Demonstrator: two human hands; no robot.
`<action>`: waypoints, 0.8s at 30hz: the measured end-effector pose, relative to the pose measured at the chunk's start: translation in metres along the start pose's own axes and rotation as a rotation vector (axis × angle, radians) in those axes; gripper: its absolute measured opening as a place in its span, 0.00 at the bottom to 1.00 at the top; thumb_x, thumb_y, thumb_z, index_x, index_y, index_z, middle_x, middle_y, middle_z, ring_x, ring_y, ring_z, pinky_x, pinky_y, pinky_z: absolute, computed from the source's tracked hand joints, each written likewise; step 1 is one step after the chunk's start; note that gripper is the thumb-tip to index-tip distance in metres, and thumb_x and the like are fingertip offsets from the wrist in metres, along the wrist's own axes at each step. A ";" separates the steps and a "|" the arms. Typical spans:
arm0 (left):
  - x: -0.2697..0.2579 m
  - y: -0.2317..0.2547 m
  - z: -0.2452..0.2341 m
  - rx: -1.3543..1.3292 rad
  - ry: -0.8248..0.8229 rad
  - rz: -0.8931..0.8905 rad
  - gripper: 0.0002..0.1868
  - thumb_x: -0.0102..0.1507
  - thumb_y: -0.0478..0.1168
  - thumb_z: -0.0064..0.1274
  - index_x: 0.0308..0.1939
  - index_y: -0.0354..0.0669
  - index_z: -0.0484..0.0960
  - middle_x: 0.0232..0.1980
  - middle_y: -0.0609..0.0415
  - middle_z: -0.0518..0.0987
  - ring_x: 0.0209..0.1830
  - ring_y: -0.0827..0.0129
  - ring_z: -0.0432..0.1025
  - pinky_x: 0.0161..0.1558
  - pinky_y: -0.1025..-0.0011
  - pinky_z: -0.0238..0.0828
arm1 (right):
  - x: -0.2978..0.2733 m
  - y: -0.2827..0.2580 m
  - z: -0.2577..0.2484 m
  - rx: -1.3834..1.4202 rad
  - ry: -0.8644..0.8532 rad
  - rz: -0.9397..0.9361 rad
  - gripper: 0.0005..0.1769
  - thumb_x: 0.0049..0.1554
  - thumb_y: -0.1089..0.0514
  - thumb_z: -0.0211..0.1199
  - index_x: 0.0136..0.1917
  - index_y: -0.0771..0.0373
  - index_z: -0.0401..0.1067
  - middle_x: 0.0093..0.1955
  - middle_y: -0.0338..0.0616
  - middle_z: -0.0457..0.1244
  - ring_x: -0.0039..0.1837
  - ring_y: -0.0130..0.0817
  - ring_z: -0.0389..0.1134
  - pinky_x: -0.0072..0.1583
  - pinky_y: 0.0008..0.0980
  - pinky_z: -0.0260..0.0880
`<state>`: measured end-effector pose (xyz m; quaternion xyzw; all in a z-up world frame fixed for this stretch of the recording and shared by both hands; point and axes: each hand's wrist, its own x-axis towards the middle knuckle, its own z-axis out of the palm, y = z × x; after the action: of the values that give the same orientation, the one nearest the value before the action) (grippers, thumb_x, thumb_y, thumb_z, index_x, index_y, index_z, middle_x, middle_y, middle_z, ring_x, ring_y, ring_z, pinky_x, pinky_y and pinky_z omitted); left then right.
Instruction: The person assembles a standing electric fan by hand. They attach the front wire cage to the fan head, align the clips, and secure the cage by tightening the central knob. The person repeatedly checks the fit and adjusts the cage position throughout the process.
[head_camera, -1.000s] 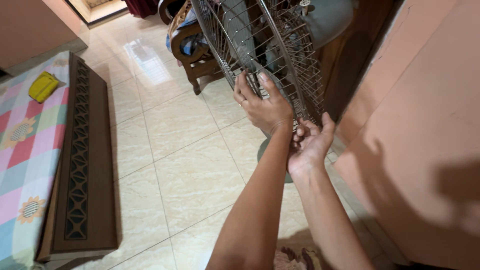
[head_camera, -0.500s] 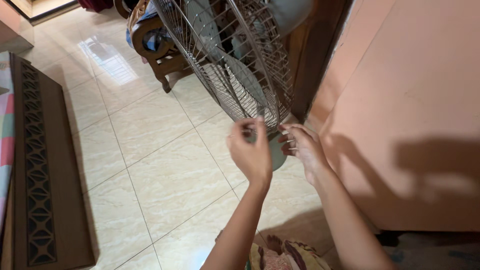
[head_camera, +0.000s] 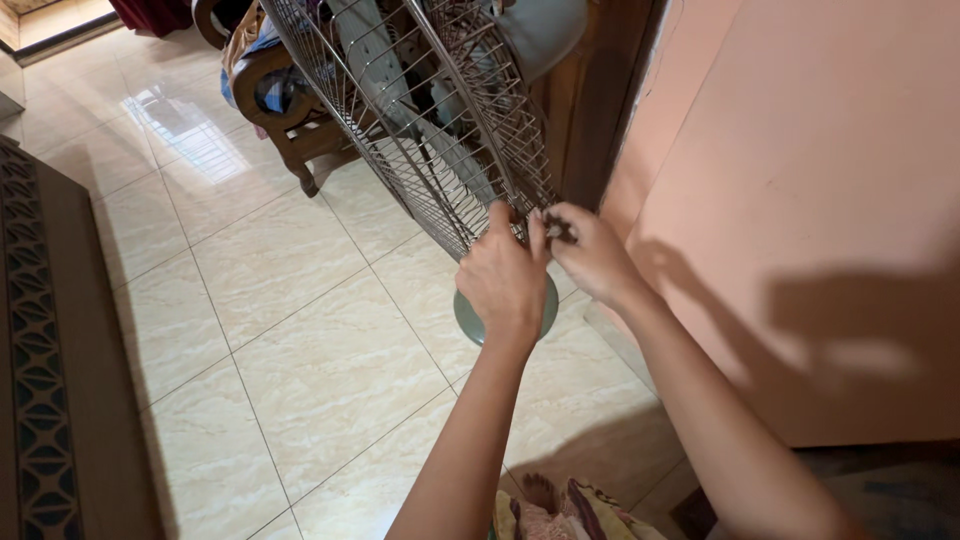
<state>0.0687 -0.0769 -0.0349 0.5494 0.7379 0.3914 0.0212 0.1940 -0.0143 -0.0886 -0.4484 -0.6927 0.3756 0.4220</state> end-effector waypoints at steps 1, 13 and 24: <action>0.001 -0.001 0.000 0.004 0.027 0.029 0.20 0.66 0.58 0.52 0.42 0.44 0.79 0.24 0.44 0.81 0.26 0.45 0.78 0.28 0.50 0.72 | 0.001 -0.002 0.002 -0.115 0.018 -0.019 0.15 0.55 0.67 0.58 0.57 0.68 0.72 0.47 0.44 0.68 0.49 0.32 0.69 0.50 0.32 0.69; 0.023 -0.005 0.005 -0.032 0.085 0.082 0.23 0.63 0.58 0.58 0.24 0.44 0.81 0.20 0.47 0.80 0.22 0.50 0.77 0.27 0.58 0.72 | -0.009 0.012 0.025 0.506 -0.080 0.332 0.18 0.63 0.53 0.53 0.65 0.55 0.71 0.59 0.33 0.69 0.60 0.23 0.70 0.57 0.31 0.72; 0.014 -0.018 0.018 -0.100 0.240 0.064 0.22 0.65 0.56 0.56 0.24 0.45 0.79 0.23 0.52 0.79 0.20 0.54 0.73 0.24 0.58 0.65 | -0.006 0.027 0.056 0.614 0.000 0.348 0.24 0.64 0.44 0.51 0.70 0.49 0.68 0.61 0.28 0.67 0.61 0.20 0.66 0.61 0.25 0.65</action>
<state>0.0571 -0.0565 -0.0527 0.5201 0.6968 0.4911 -0.0524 0.1523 -0.0191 -0.1345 -0.4121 -0.4606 0.6325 0.4668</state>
